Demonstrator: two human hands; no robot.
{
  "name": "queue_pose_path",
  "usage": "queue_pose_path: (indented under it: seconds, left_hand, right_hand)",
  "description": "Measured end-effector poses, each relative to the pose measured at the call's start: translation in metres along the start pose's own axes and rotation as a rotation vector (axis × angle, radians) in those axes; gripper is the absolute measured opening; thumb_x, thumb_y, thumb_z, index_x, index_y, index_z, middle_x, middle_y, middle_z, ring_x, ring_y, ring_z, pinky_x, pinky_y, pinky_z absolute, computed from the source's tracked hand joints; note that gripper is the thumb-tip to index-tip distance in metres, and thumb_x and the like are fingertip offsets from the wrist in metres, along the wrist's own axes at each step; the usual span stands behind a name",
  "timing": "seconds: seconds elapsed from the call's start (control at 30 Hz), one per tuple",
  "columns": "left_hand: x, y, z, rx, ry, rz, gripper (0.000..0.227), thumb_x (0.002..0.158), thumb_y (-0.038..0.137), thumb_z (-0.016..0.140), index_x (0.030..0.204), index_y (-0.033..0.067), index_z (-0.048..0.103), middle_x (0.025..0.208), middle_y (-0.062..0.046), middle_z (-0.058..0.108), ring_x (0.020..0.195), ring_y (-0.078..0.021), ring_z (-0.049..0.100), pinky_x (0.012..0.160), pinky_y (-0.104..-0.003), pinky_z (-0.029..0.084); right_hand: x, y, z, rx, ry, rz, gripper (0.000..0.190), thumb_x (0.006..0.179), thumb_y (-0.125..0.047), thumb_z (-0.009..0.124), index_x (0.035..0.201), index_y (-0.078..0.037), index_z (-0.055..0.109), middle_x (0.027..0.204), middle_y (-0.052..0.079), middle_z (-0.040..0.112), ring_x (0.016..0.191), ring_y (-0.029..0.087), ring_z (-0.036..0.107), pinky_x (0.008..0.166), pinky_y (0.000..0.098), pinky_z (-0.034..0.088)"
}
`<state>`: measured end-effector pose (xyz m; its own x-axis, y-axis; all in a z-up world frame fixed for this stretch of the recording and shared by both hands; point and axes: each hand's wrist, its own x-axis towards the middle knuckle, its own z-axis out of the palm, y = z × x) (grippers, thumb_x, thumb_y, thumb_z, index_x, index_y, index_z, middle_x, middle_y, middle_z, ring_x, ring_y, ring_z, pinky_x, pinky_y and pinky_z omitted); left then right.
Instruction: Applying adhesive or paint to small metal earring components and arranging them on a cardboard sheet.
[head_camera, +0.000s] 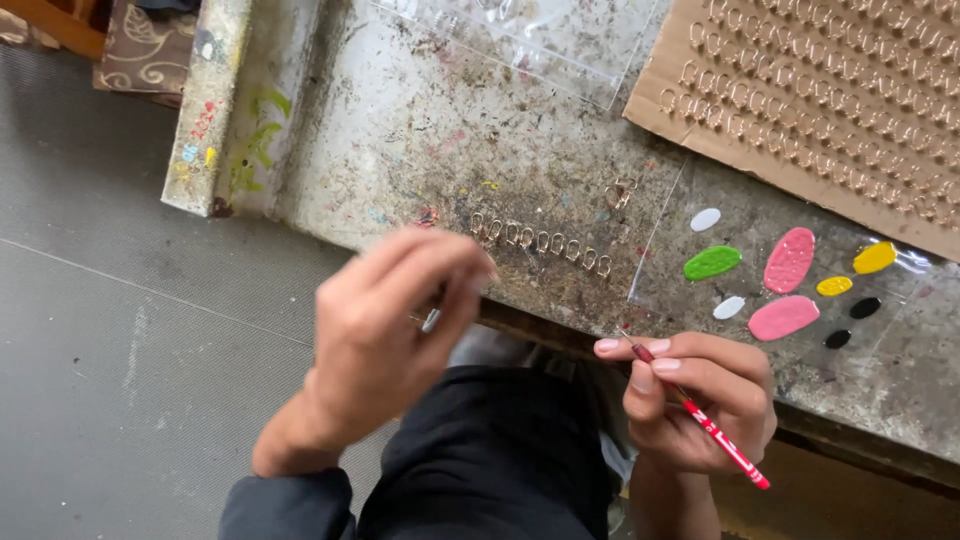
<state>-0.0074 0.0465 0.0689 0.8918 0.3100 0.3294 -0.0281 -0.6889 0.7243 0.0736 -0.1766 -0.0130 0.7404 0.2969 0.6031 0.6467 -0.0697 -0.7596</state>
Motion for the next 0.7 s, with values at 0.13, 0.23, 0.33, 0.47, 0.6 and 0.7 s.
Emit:
queue_pose_path:
  seconds: [0.13,0.23,0.33,0.47,0.6,0.7]
  left_hand:
    - [0.015,-0.015,-0.011,0.289,-0.013,0.047,0.008,0.098,-0.001,0.071,0.101,0.0058,0.069,0.100,-0.006,0.071,0.087,-0.0244,0.062,0.081,-0.038,0.046]
    - [0.017,-0.025,-0.012,0.398,-0.054,-0.002,0.011,0.099,0.007,0.074,0.099,0.0168,0.070,0.101,0.003,0.069,0.087,-0.0227,0.058,0.085,-0.038,0.040]
    - [0.019,-0.032,-0.010,0.378,-0.103,0.010,0.006,0.099,0.011,0.075,0.102,0.0160,0.074,0.102,0.000,0.067,0.090,-0.0249,0.056,0.083,-0.041,0.040]
    - [0.022,-0.036,-0.009,0.411,-0.106,0.042,0.005,0.098,0.013,0.079,0.100,0.0164,0.076,0.101,0.001,0.068,0.087,-0.0248,0.055,0.082,-0.040,0.041]
    - [0.024,-0.036,-0.009,0.505,-0.105,0.104,0.008,0.096,0.014,0.082,0.096,0.0196,0.076,0.101,0.004,0.069,0.086,-0.0258,0.055,0.080,-0.041,0.042]
    - [0.026,-0.034,-0.010,0.542,-0.115,0.131,0.008,0.095,0.013,0.082,0.095,0.0191,0.077,0.101,0.004,0.070,0.087,-0.0259,0.055,0.079,-0.041,0.044]
  right_hand:
    - [0.000,0.000,-0.001,0.043,-0.014,-0.013,0.014,0.098,-0.005,0.065,0.099,-0.002,0.051,0.094,0.020,0.052,0.065,0.026,0.075,0.061,0.0284,0.070]
    - [-0.001,0.000,-0.002,0.041,-0.024,-0.003,0.014,0.098,-0.005,0.065,0.100,-0.003,0.051,0.096,0.019,0.054,0.066,0.026,0.076,0.062,0.0271,0.069]
    - [-0.002,0.000,-0.004,0.022,-0.035,0.011,0.014,0.097,-0.003,0.067,0.098,-0.003,0.052,0.097,0.021,0.055,0.067,0.026,0.077,0.064,0.0268,0.069]
    - [-0.001,0.002,-0.005,0.001,-0.040,-0.028,0.014,0.096,-0.005,0.068,0.097,-0.004,0.054,0.095,0.020,0.057,0.067,0.025,0.078,0.064,0.0255,0.069]
    - [-0.001,0.003,-0.005,-0.010,-0.041,-0.042,0.014,0.095,-0.004,0.069,0.096,-0.005,0.055,0.095,0.018,0.057,0.067,0.023,0.077,0.064,0.0238,0.069]
    - [0.000,0.002,-0.002,0.021,-0.019,-0.040,0.015,0.095,-0.004,0.068,0.097,-0.003,0.052,0.094,0.020,0.057,0.065,0.024,0.076,0.062,0.0255,0.070]
